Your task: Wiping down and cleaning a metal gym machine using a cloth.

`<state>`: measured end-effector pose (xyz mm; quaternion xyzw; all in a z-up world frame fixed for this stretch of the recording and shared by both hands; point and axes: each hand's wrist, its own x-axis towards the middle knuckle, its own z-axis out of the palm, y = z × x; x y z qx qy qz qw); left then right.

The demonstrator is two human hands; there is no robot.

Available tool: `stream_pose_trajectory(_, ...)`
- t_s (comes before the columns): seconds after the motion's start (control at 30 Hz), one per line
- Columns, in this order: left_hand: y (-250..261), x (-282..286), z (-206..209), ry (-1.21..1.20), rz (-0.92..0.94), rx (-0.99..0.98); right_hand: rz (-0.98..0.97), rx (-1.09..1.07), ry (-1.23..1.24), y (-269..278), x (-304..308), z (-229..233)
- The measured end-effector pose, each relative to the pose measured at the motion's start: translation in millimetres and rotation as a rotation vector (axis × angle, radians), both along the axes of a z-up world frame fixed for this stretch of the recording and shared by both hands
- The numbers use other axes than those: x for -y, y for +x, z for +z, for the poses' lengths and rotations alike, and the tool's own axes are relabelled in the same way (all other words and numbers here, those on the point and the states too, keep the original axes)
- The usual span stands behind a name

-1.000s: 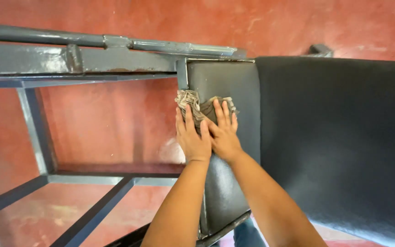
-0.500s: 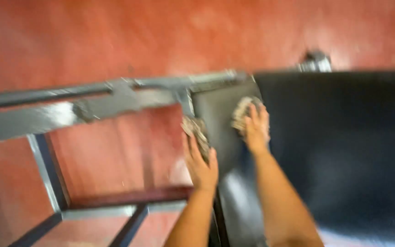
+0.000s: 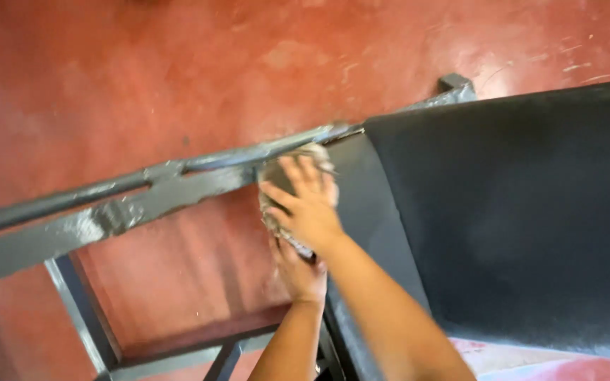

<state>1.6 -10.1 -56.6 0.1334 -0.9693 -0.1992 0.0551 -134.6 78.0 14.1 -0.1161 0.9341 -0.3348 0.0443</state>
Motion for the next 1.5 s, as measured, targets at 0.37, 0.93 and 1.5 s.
stream_pose_trajectory(0.37,-15.0,-15.9,31.5,-0.004,-0.051,-0.126,-0.429,0.237,-0.023,42.0,-132.8,-126.9)
stream_pose_trajectory(0.93,-12.9,-10.2,23.0,-0.098,-0.045,0.021,-0.488,0.641,-0.035,71.9,-44.6,-21.9)
stream_pose_trajectory(1.5,-3.1,-22.4,52.9,-0.003,-0.151,-0.09,-1.07,0.718,-0.042,457.5,-125.6,-138.7)
